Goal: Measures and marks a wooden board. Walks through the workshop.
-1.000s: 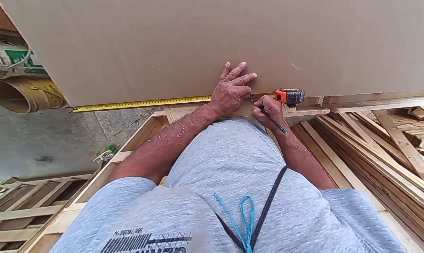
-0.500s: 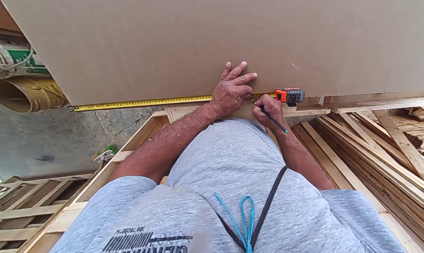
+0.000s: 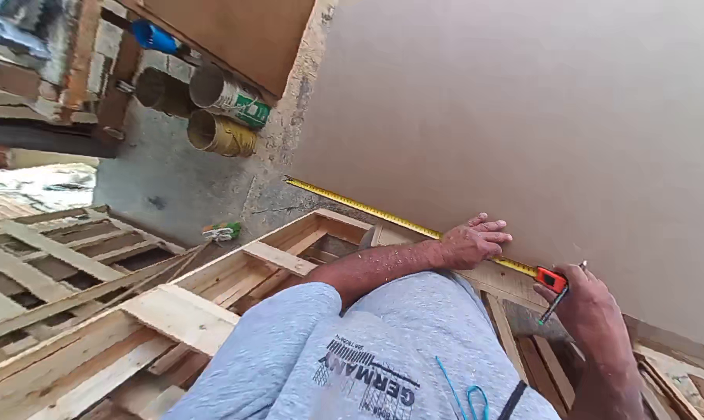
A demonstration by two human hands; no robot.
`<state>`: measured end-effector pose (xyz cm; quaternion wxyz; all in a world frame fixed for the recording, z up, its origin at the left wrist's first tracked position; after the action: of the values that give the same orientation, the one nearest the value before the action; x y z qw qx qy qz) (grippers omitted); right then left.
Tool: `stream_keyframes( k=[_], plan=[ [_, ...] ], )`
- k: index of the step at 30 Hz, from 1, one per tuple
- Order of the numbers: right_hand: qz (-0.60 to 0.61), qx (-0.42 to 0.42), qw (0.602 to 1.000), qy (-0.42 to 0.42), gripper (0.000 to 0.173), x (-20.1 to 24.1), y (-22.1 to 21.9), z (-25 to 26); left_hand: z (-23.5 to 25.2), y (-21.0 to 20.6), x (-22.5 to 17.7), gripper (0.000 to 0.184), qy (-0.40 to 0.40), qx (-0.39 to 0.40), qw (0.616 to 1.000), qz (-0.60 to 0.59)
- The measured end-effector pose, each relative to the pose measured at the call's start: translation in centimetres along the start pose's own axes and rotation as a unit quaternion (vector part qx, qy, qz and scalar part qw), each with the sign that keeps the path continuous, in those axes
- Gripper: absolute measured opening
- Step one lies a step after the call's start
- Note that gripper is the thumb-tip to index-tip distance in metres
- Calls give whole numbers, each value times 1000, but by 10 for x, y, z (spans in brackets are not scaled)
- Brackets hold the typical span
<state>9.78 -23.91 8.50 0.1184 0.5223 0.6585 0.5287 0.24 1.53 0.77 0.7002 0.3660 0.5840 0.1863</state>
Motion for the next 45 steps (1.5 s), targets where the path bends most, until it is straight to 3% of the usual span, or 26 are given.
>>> stream_keyframes(
  k=[4, 6, 9, 11, 14, 16, 19, 20, 22, 25, 27, 29, 31, 33, 38, 42, 45],
  plan=[
    [38, -27, 998, 45, 46, 10, 20, -1, -60, 79, 17, 31, 88, 63, 992, 68],
    [60, -26, 997, 51, 46, 41, 27, 6, -113, 132, 40, 42, 160, 32, 983, 88],
    [94, -40, 993, 66, 47, 121, 5, 38, -205, 206, 80, 38, 207, -181, 938, 210],
    [125, -45, 988, 77, 47, 197, -26, 72, -256, 253, 101, 25, 176, -331, 894, 244],
    [208, -6, 976, 57, 44, 332, -84, 131, -314, 304, 141, 19, 133, -416, 887, 152],
    [280, 20, 960, 14, 45, 424, -122, 171, -343, 318, 193, 28, 156, -367, 917, 9],
    [361, 72, 928, -60, 44, 539, -170, 218, -371, 328, 257, 69, 300, -163, 924, -171],
    [366, 90, 923, -72, 45, 570, -180, 230, -377, 334, 269, 81, 338, -118, 903, -239],
    [357, 108, 925, -70, 47, 627, -195, 251, -390, 352, 284, 92, 391, -124, 830, -377],
    [383, 117, 916, -28, 46, 685, -205, 277, -409, 388, 312, 88, 430, -207, 717, -508],
    [409, 151, 900, 20, 43, 710, -206, 293, -415, 413, 337, 80, 456, -230, 671, -537],
    [405, 193, 891, 75, 42, 726, -203, 318, -415, 432, 371, 62, 478, -241, 654, -535],
    [393, 200, 894, 82, 38, 735, -199, 347, -412, 449, 404, 49, 473, -200, 693, -506],
    [382, 199, 901, 49, 38, 736, -197, 377, -401, 469, 429, 47, 452, -122, 747, -472],
    [413, 203, 886, 64, 41, 731, -185, 451, -335, 535, 496, 83, 378, 111, 861, -322],
    [455, 161, 875, 43, 35, 736, -156, 531, -252, 601, 559, 70, 334, 265, 889, -165],
    [495, 152, 854, 45, 34, 757, -115, 606, -192, 669, 597, 65, 325, 296, 892, -105]
  ],
)
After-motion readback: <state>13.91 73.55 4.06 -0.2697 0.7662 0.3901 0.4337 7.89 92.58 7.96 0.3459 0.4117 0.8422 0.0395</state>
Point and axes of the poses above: each hand's wrist, its own z-axis towards the middle knuckle, its own y-axis out of the back of the hand, x = y × z, the point moved 1 cm from there along z, towards the middle knuckle, and after that the axes turned 3 degrees about z, right-handed, at the moved point
